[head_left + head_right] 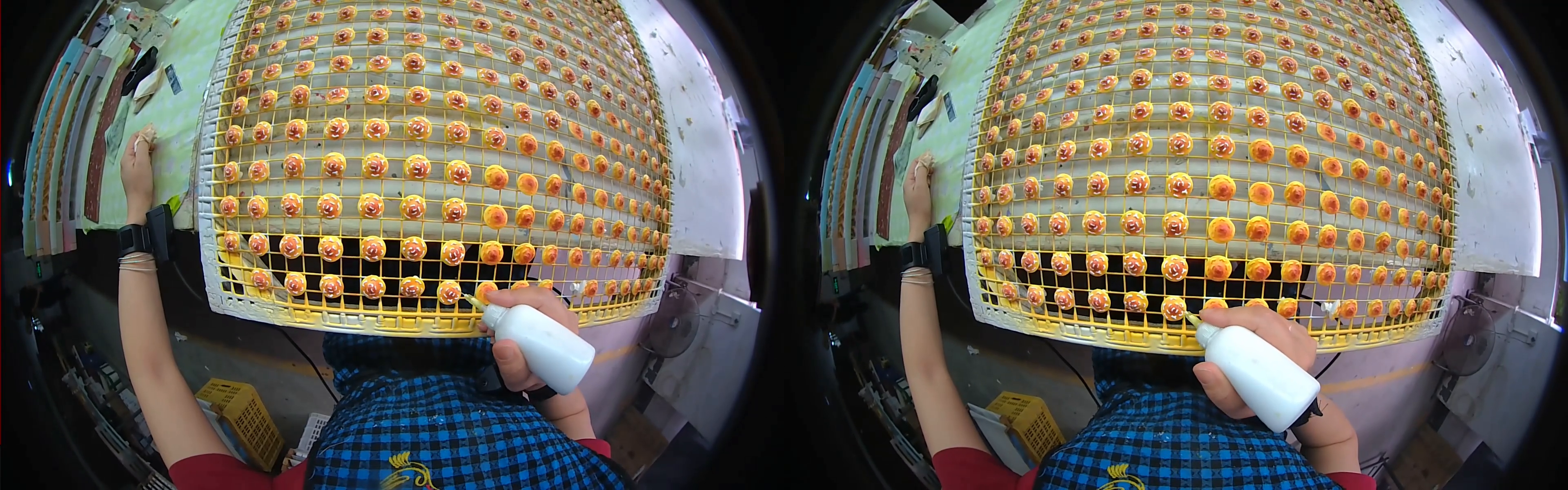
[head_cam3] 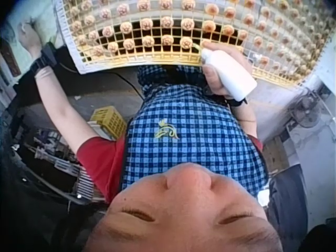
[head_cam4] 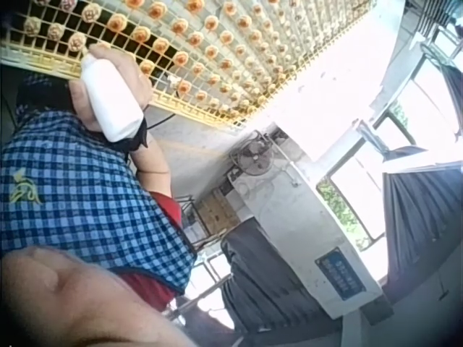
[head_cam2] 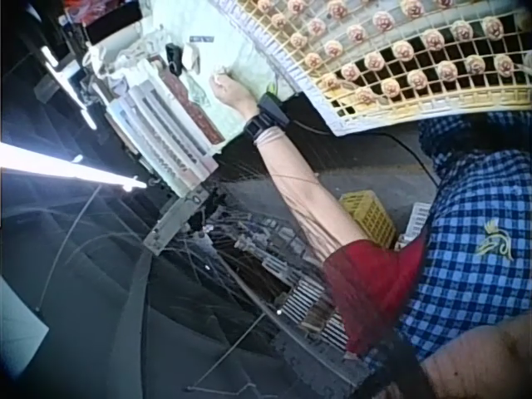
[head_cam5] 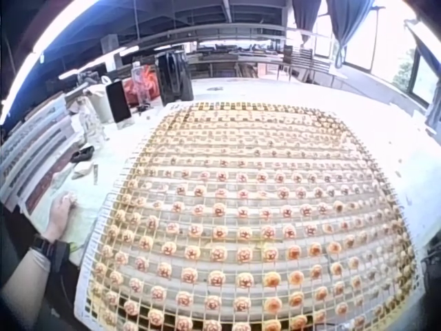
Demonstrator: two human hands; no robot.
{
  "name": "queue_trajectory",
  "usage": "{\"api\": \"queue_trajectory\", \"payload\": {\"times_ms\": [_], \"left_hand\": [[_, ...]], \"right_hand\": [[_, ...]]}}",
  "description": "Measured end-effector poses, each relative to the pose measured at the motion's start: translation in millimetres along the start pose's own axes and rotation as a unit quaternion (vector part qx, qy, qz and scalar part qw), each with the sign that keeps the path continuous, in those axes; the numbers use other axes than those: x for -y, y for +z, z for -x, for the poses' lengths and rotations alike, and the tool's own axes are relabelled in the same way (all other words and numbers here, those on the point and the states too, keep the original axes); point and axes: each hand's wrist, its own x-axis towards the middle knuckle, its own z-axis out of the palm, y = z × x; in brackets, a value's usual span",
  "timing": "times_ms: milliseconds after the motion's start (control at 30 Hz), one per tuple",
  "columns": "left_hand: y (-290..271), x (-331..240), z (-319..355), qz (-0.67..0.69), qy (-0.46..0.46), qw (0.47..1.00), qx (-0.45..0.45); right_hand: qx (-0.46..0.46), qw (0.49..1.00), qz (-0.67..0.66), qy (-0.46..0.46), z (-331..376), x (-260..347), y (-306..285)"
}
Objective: Applying glue or adhesive to small manufactured components on a grid tray.
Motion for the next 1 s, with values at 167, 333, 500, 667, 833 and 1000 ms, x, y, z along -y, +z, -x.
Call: {"api": "queue_trajectory", "payload": {"times_ms": [167, 333, 500, 667, 833, 1000], "left_hand": [[-3, 3, -1, -0.013, -0.012, 1.000, 0.021], [-5, 7, -1, 0.009, -0.018, 1.000, 0.015], [-4, 6, -2, 0.009, -0.020, 1.000, 0.015], [-2, 4, -3, 0.015, -0.008, 1.000, 0.020], [0, -9, -3, 0.000, -0.006, 1.000, 0.008], [-12, -13, -2, -0.016, -0.048, 0.997, 0.056]], "right_hand": [[0.000, 1.000, 0.009, -0.025, -2, 0, 0], [-0.001, 1.000, 0.011, -0.027, -2, 0, 0], [-0.002, 0.999, -0.025, 0.021, 1, 1, 1], [0.001, 0.999, -0.039, 0.037, 2, 2, -1], [-0.062, 0.982, -0.173, 0.054, 17, 0, -16], [-0.150, 0.959, -0.196, 0.140, 2, 9, -41]]}}
